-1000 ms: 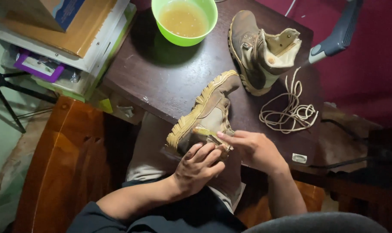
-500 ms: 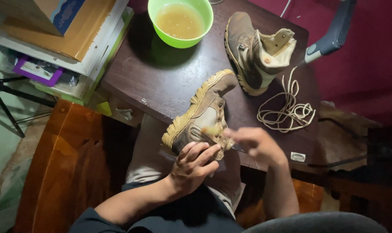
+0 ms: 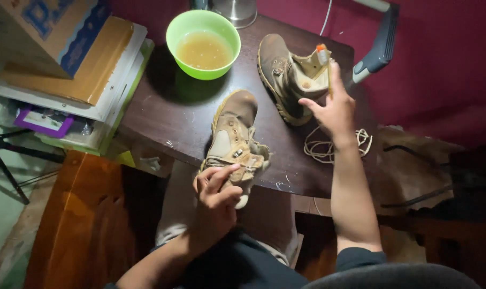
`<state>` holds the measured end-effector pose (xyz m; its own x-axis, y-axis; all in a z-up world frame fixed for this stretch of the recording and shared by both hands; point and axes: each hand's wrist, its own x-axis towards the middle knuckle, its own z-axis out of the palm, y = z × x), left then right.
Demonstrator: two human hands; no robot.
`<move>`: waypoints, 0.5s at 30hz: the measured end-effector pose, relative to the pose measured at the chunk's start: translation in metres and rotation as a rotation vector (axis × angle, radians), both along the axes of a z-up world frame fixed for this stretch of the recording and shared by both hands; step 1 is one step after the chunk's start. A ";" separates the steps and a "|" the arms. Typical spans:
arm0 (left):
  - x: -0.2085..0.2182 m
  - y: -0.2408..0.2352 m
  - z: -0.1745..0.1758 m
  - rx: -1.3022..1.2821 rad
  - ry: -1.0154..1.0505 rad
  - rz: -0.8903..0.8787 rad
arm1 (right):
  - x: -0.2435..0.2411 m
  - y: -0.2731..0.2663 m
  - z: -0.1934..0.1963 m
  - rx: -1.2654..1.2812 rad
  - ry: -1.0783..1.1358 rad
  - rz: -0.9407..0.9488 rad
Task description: The person cleans a brown hiking boot using a toothbrush and a liquid solution from a green bowl. They scrub the boot's upper, sole, and laces, repeatedly dipping the brush into the bowl to reload the cleaning solution.
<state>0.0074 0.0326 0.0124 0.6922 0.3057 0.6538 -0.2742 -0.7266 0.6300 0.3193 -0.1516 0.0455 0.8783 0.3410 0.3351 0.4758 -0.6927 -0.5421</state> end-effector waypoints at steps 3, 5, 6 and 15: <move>0.000 0.001 0.005 -0.055 -0.021 -0.056 | 0.025 0.004 -0.017 -0.100 -0.009 -0.134; 0.004 0.000 0.004 -0.071 -0.039 -0.075 | 0.038 -0.002 -0.028 -0.069 0.053 -0.151; 0.005 -0.002 0.003 -0.091 -0.046 -0.098 | 0.043 -0.006 -0.034 -0.042 0.125 -0.170; 0.051 -0.009 -0.028 -0.174 -0.127 -0.012 | 0.052 -0.097 -0.103 0.522 0.079 -0.357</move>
